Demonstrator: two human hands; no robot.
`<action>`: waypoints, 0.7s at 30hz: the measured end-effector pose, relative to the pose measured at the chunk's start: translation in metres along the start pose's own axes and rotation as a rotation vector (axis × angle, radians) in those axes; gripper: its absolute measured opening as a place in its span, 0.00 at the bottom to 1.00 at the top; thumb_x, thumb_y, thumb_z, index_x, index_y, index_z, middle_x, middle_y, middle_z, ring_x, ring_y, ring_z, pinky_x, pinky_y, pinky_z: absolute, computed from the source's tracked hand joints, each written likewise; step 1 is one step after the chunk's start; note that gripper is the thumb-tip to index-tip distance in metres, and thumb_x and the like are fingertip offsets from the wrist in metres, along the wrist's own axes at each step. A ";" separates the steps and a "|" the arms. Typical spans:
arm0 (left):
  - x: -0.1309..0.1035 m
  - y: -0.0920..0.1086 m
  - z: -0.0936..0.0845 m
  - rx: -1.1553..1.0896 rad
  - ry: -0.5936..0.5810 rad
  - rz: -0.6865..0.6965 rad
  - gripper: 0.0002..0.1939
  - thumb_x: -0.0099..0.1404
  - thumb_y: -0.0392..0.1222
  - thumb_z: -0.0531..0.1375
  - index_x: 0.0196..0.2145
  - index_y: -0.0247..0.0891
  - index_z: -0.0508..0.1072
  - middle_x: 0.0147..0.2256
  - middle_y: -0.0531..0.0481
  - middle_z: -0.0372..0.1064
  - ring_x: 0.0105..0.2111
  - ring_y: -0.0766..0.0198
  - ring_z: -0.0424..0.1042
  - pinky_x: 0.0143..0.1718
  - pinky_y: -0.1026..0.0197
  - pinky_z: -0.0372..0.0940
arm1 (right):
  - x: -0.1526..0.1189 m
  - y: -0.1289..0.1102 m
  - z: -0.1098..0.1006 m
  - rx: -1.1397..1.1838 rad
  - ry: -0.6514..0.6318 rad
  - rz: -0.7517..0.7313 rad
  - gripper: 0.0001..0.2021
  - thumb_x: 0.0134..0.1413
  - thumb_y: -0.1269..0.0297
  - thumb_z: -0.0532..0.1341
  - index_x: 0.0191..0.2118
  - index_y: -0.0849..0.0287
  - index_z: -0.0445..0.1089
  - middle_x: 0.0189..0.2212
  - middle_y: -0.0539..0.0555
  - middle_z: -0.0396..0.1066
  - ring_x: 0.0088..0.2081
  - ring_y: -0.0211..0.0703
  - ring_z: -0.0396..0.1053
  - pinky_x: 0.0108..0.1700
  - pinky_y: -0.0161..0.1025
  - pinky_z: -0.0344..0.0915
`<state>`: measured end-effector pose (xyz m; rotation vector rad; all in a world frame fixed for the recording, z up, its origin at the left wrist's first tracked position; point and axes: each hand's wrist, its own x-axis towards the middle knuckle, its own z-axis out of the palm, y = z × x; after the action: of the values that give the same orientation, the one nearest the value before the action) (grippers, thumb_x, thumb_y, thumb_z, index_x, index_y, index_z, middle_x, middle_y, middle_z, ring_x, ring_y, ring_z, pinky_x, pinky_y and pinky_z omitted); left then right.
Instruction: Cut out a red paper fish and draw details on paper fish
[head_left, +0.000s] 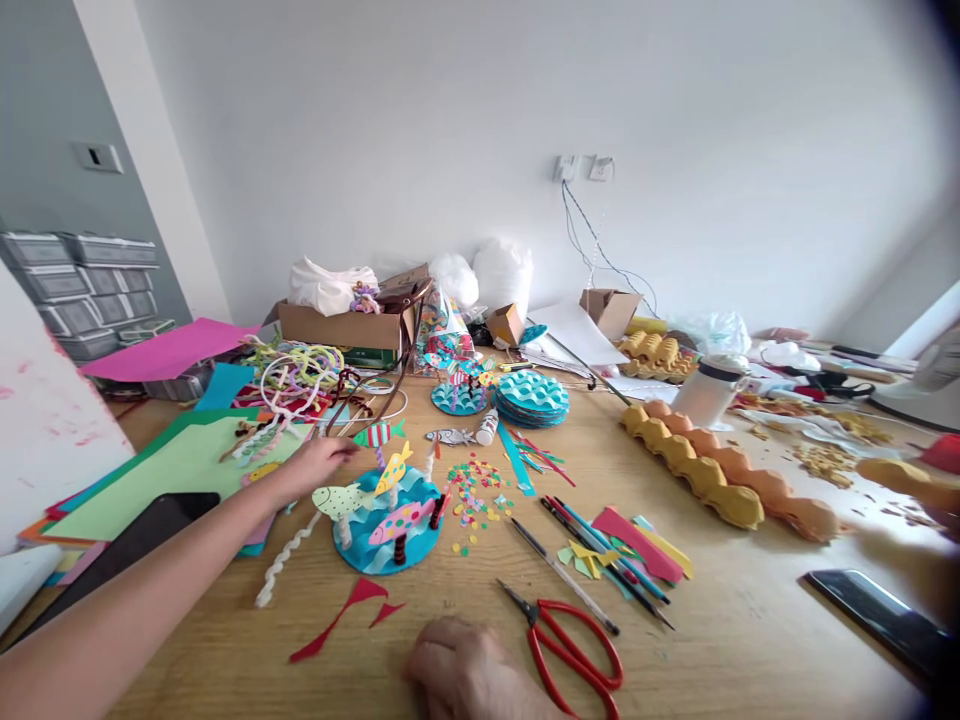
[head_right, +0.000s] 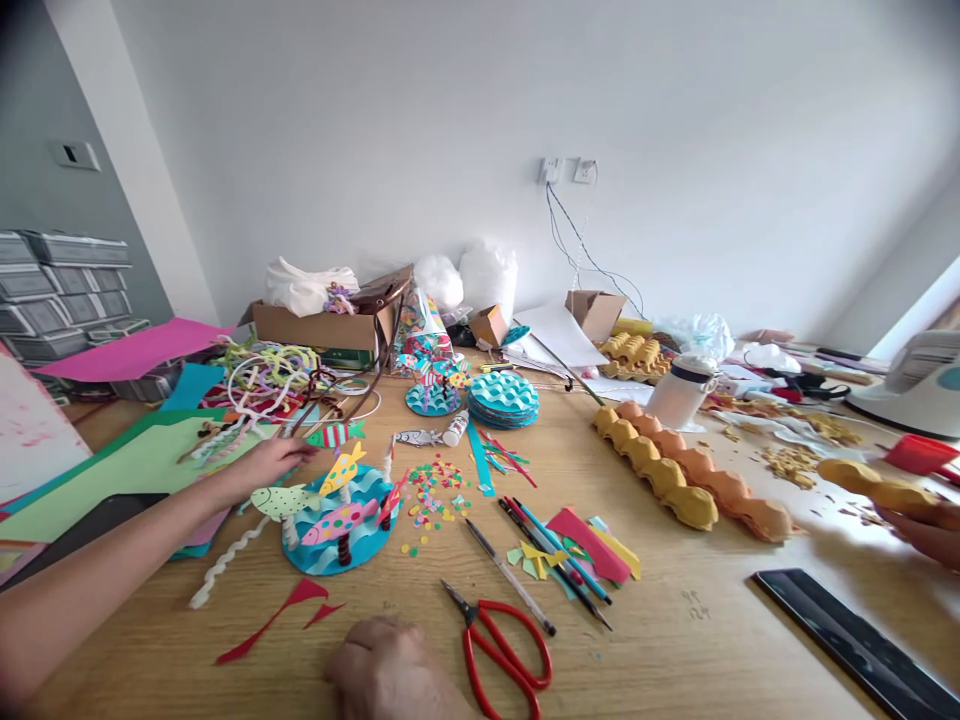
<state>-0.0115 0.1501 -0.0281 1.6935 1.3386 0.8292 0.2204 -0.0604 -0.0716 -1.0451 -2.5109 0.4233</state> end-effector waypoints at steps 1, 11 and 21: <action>-0.009 0.003 -0.003 -0.071 0.034 -0.040 0.10 0.67 0.43 0.60 0.43 0.35 0.73 0.43 0.47 0.73 0.41 0.59 0.73 0.44 0.50 0.69 | 0.000 -0.004 -0.006 0.064 -0.006 0.055 0.13 0.49 0.79 0.55 0.38 0.61 0.74 0.32 0.57 0.76 0.34 0.41 0.73 0.36 0.30 0.66; -0.121 0.025 0.005 -0.759 0.276 -0.301 0.16 0.61 0.23 0.54 0.43 0.33 0.73 0.41 0.41 0.77 0.40 0.61 0.77 0.41 0.63 0.73 | 0.006 -0.003 -0.023 0.721 0.303 0.686 0.25 0.45 0.77 0.53 0.51 0.67 0.71 0.40 0.61 0.77 0.45 0.49 0.74 0.45 0.41 0.67; -0.151 0.032 0.029 -0.929 0.260 -0.441 0.20 0.61 0.20 0.53 0.48 0.33 0.70 0.40 0.42 0.75 0.37 0.62 0.77 0.38 0.63 0.73 | 0.021 0.001 -0.046 1.422 0.576 0.924 0.18 0.35 0.77 0.65 0.38 0.64 0.69 0.41 0.57 0.71 0.37 0.40 0.73 0.33 0.33 0.66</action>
<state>-0.0060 -0.0060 -0.0150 0.5633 1.1423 1.1737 0.2291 -0.0385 -0.0268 -1.2287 -0.6419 1.5209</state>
